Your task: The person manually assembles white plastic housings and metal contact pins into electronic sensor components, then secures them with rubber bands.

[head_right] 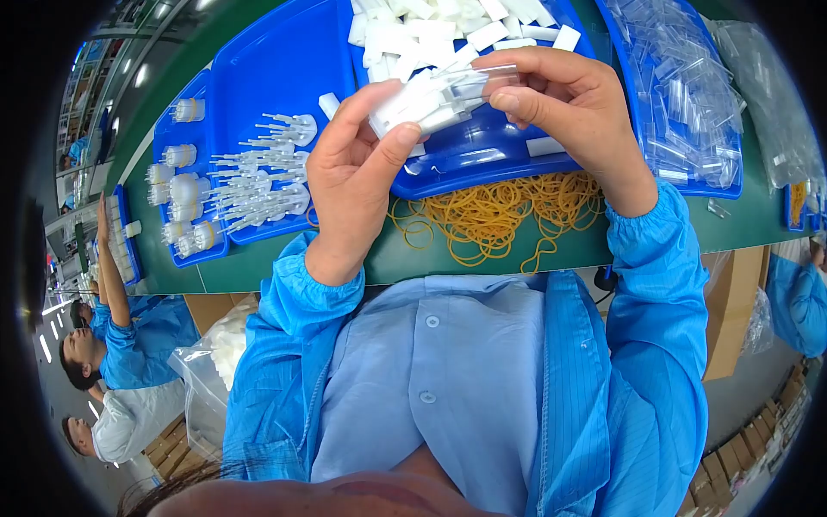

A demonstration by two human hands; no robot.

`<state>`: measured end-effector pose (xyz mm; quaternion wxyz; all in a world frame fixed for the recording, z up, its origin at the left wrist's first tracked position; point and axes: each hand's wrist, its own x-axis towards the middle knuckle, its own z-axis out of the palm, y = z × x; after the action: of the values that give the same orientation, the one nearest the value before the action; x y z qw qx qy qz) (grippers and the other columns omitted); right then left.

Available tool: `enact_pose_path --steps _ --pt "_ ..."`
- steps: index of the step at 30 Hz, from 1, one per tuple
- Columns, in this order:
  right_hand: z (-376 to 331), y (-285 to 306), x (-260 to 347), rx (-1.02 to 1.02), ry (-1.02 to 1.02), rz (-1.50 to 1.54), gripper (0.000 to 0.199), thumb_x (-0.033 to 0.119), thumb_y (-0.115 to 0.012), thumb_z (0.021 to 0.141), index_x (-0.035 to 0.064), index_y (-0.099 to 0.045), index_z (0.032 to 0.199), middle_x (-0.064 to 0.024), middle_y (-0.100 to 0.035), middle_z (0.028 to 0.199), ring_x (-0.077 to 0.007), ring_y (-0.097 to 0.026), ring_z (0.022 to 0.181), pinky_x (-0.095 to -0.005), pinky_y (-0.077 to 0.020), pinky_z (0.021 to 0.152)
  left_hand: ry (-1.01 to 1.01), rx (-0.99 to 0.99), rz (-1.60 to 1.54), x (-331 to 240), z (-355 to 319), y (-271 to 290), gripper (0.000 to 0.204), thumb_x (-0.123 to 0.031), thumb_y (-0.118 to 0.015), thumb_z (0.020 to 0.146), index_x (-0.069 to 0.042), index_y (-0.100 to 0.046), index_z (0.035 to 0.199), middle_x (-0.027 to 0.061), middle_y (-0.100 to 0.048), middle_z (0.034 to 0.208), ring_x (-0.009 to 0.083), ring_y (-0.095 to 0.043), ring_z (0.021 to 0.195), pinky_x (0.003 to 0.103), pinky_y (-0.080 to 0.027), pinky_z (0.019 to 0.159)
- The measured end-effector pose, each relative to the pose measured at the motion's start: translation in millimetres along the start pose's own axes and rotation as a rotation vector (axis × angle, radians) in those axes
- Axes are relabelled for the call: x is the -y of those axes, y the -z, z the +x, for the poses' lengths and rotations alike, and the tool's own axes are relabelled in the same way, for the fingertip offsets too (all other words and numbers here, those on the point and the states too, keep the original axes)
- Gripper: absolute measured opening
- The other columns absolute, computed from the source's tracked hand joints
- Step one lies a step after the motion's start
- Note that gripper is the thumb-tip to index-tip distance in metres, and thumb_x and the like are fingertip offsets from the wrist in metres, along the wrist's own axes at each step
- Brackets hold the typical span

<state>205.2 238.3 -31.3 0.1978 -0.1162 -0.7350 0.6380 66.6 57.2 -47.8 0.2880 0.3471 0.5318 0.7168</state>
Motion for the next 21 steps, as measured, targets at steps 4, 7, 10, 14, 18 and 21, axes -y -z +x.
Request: enact_pose_path --steps 4,7,10,14,18,21 --pt "0.3 1.2 -1.9 0.006 -0.006 0.012 0.029 0.011 -0.067 0.086 0.0044 -0.066 0.114 -0.0044 -0.068 0.089 -0.0073 -0.057 0.075 -0.0207 -0.0481 0.066 -0.014 0.039 0.111 -3.6 0.4 3.2 0.034 -0.001 -0.066 0.085 -0.001 -0.059 0.118 0.0077 -0.055 0.117 0.0115 -0.054 0.095 0.023 -0.046 0.081" --pt "1.0 -0.5 -1.5 0.008 -0.013 0.026 0.029 0.011 -0.067 0.086 0.0045 -0.066 0.114 -0.0045 -0.068 0.089 -0.0071 -0.057 0.075 -0.0208 -0.0481 0.066 -0.014 0.035 0.125 -3.6 1.0 4.0 0.030 -0.002 -0.067 0.085 -0.001 -0.062 0.115 0.0068 -0.053 0.118 0.0096 -0.051 0.093 0.021 -0.043 0.079" --pt "1.3 -1.5 -1.3 0.011 -0.019 0.046 0.029 0.010 -0.066 0.086 0.0047 -0.066 0.114 -0.0040 -0.067 0.089 -0.0069 -0.056 0.074 -0.0207 -0.0481 0.066 -0.020 0.034 0.151 -4.0 1.3 4.1 0.027 -0.003 -0.067 0.085 -0.002 -0.064 0.112 0.0072 -0.053 0.118 0.0100 -0.052 0.095 0.021 -0.044 0.080" --pt "1.6 -4.0 -2.0 0.018 0.026 0.028 0.028 0.009 -0.065 0.086 0.0041 -0.065 0.114 -0.0034 -0.065 0.088 -0.0071 -0.056 0.073 -0.0205 -0.0478 0.066 -0.010 0.030 0.142 -3.2 0.6 4.8 0.023 -0.003 -0.067 0.085 -0.002 -0.066 0.109 0.0078 -0.052 0.120 0.0104 -0.052 0.096 0.021 -0.044 0.081" --pt "1.6 -5.0 -1.6 0.000 -0.029 0.067 0.028 0.009 -0.065 0.087 0.0035 -0.065 0.115 -0.0032 -0.064 0.087 -0.0073 -0.055 0.073 -0.0203 -0.0471 0.066 -0.038 0.111 0.223 0.0 0.9 8.9 0.021 0.003 -0.063 0.086 -0.004 -0.068 0.105 0.0079 -0.045 0.123 0.0134 -0.054 0.100 0.023 -0.049 0.080" --pt "1.8 -4.5 -1.5 0.013 -0.046 0.070 0.029 0.010 -0.065 0.087 0.0034 -0.065 0.115 -0.0028 -0.063 0.086 -0.0072 -0.055 0.072 -0.0202 -0.0464 0.065 -0.050 0.115 0.208 1.7 0.4 8.5 0.023 0.005 -0.063 0.085 -0.004 -0.067 0.107 0.0078 -0.045 0.122 0.0132 -0.054 0.100 0.022 -0.049 0.080"
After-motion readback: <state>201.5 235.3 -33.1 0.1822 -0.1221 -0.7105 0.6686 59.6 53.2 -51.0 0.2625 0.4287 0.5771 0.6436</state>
